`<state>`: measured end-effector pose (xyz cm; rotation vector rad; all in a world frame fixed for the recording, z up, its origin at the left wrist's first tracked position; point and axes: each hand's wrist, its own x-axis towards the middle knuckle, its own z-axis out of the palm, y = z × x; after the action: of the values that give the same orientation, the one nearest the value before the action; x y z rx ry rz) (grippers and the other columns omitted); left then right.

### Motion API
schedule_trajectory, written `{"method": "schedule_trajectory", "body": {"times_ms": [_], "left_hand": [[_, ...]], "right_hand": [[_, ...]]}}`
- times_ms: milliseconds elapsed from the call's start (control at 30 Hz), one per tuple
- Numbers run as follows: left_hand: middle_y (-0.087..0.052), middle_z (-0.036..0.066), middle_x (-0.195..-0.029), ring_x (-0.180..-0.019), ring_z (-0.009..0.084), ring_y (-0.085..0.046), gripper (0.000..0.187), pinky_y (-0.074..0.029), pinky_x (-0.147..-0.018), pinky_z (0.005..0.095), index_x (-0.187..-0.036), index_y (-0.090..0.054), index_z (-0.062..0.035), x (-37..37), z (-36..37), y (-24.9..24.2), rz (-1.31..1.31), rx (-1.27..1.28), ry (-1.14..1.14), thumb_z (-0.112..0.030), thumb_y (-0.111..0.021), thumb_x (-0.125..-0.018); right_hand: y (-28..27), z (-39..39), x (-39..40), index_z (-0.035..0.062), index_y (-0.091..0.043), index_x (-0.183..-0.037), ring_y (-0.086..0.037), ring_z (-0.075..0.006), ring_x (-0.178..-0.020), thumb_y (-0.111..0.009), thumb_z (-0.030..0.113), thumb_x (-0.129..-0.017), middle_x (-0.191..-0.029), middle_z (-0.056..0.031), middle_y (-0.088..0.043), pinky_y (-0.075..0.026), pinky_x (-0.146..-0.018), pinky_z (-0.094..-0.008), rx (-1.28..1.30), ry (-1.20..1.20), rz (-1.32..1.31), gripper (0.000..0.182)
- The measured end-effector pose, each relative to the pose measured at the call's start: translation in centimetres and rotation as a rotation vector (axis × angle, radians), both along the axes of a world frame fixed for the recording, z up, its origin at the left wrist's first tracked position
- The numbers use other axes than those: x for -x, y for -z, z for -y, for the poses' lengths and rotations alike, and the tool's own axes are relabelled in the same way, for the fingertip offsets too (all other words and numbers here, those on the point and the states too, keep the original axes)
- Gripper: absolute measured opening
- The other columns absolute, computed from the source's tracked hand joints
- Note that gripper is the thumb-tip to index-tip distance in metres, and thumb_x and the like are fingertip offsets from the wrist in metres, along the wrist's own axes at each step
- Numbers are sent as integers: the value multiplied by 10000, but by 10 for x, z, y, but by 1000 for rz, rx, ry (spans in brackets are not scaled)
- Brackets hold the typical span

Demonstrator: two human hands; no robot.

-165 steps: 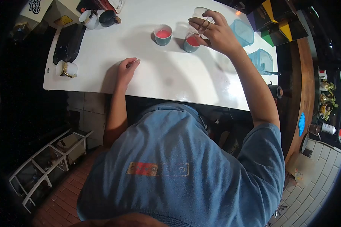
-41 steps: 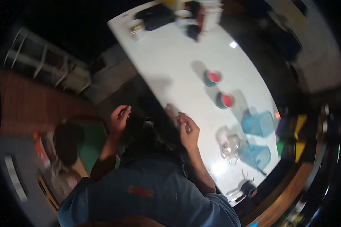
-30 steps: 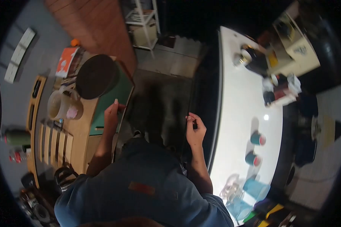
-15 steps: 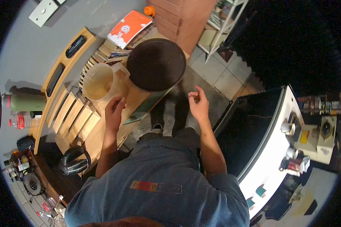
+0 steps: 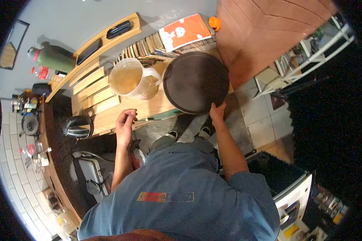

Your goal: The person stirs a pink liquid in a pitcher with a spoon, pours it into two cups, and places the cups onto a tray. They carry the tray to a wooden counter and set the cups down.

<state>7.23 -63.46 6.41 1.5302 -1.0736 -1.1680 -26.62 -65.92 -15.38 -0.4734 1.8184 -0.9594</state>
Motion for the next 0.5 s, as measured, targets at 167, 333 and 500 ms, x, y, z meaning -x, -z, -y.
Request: {"method": "schedule_trajectory", "body": {"times_ms": [167, 333, 500], "left_hand": [[-617, -7, -828, -748, 71, -528, 169, -393, -694, 215, -979, -653, -45, 18, -24, -11, 15, -24, -50, -190, -609, -905], [-595, -18, -817, -751, 72, -521, 161, -434, -717, 227, -968, -641, -19, 23, -14, -13, 28, -25, 20, -167, -606, -914], [-616, 3, -859, -770, 91, -541, 215, -408, -703, 242, -1006, -647, -38, 41, 25, -5, -1, -16, 254, -221, -605, -901]], "right_hand": [[-36, -12, -13, 20, -69, -1465, -373, -392, -1283, -412, 229, -973, -1458, -232, -268, -327, -1050, -431, 53, 39, -124, 635], [-78, -33, 3, -20, -250, -1423, -446, -358, -1214, -386, 237, -980, -1375, -231, -393, -366, -996, -423, 296, 193, -167, 530], [-98, -91, 49, -62, -357, -1370, -533, -246, -1093, -426, 195, -968, -1257, -170, -530, -402, -945, -335, 393, 240, -189, 483]]}}
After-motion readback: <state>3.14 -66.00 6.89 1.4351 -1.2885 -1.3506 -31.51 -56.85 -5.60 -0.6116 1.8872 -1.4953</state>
